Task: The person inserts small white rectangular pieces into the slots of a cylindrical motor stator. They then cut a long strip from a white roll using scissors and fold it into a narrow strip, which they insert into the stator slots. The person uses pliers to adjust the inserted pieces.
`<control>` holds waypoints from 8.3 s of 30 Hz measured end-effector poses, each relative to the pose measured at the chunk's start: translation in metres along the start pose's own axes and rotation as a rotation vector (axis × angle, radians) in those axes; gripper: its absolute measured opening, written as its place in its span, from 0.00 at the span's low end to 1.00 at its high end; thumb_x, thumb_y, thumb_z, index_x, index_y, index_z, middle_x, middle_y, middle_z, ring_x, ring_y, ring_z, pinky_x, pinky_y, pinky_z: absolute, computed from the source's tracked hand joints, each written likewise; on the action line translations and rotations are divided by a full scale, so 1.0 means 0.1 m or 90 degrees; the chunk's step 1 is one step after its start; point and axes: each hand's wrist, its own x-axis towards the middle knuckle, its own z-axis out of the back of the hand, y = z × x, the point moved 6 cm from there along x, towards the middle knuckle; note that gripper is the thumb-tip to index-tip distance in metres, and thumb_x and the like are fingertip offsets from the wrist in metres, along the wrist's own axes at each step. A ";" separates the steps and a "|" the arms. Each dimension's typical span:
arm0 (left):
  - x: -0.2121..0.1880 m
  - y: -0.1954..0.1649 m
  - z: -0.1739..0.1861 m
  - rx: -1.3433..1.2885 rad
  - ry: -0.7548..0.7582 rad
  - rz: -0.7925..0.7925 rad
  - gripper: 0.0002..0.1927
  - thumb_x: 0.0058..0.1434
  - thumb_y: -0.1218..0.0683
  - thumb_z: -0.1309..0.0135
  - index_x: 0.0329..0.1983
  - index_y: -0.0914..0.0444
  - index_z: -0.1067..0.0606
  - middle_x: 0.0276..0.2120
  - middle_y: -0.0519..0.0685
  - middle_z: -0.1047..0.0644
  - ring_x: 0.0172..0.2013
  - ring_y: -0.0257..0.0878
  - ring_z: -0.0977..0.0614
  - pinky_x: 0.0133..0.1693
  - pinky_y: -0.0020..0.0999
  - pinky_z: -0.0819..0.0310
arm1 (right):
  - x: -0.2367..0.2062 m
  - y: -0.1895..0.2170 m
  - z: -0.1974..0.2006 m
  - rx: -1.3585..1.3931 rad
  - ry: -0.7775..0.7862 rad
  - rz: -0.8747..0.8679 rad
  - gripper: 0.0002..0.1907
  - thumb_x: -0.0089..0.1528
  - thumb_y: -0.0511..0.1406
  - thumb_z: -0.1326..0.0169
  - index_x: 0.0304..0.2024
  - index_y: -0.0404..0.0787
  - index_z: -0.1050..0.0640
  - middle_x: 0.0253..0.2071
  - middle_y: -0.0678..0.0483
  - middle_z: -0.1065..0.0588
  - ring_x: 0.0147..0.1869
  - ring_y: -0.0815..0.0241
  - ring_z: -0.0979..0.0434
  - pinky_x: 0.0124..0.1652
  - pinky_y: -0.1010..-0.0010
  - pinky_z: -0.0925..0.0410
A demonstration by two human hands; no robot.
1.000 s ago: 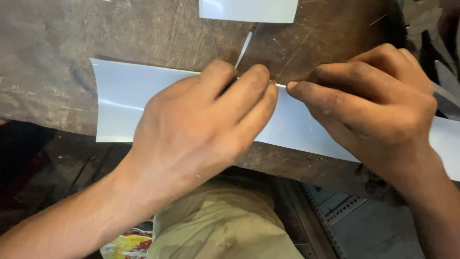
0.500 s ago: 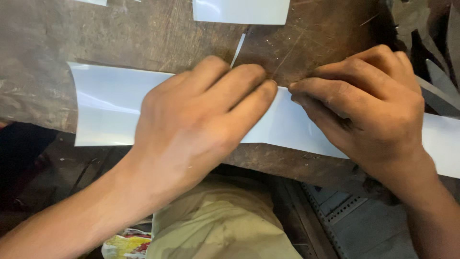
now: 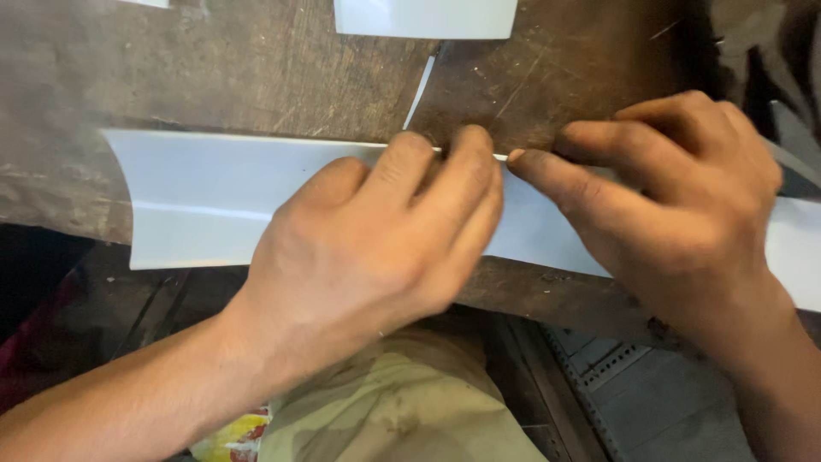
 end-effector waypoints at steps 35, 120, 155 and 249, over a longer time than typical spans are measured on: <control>0.01 0.11 -0.11 -0.298 0.020 0.105 0.17 0.55 0.60 0.42 0.49 0.63 0.21 0.46 0.44 0.23 0.39 0.38 0.23 0.32 0.28 0.24 | -0.07 -0.10 -0.12 0.114 -0.001 -0.076 0.09 0.56 0.36 0.30 0.38 0.44 0.15 0.35 0.57 0.19 0.38 0.58 0.26 0.39 0.68 0.38; 0.19 -0.09 -0.14 -0.276 0.042 -0.013 0.17 0.54 0.60 0.40 0.48 0.63 0.20 0.45 0.44 0.23 0.36 0.37 0.23 0.29 0.26 0.26 | -0.46 -0.06 -0.12 0.055 -0.040 -0.164 0.07 0.56 0.39 0.30 0.37 0.49 0.13 0.35 0.60 0.19 0.40 0.59 0.29 0.44 0.65 0.43; 0.27 -0.41 -0.25 -0.238 0.076 -0.073 0.19 0.54 0.59 0.41 0.51 0.64 0.20 0.49 0.48 0.23 0.38 0.37 0.23 0.31 0.24 0.25 | -0.84 -0.09 -0.14 0.060 -0.055 -0.213 0.07 0.58 0.39 0.31 0.39 0.53 0.12 0.35 0.61 0.19 0.41 0.59 0.33 0.44 0.65 0.44; 0.46 -0.38 -0.24 -0.311 0.033 -0.074 0.17 0.53 0.60 0.42 0.48 0.64 0.21 0.43 0.44 0.24 0.38 0.36 0.23 0.29 0.28 0.25 | -0.91 -0.10 -0.10 0.109 -0.085 -0.290 0.10 0.57 0.36 0.29 0.40 0.45 0.13 0.37 0.59 0.20 0.44 0.56 0.33 0.46 0.67 0.40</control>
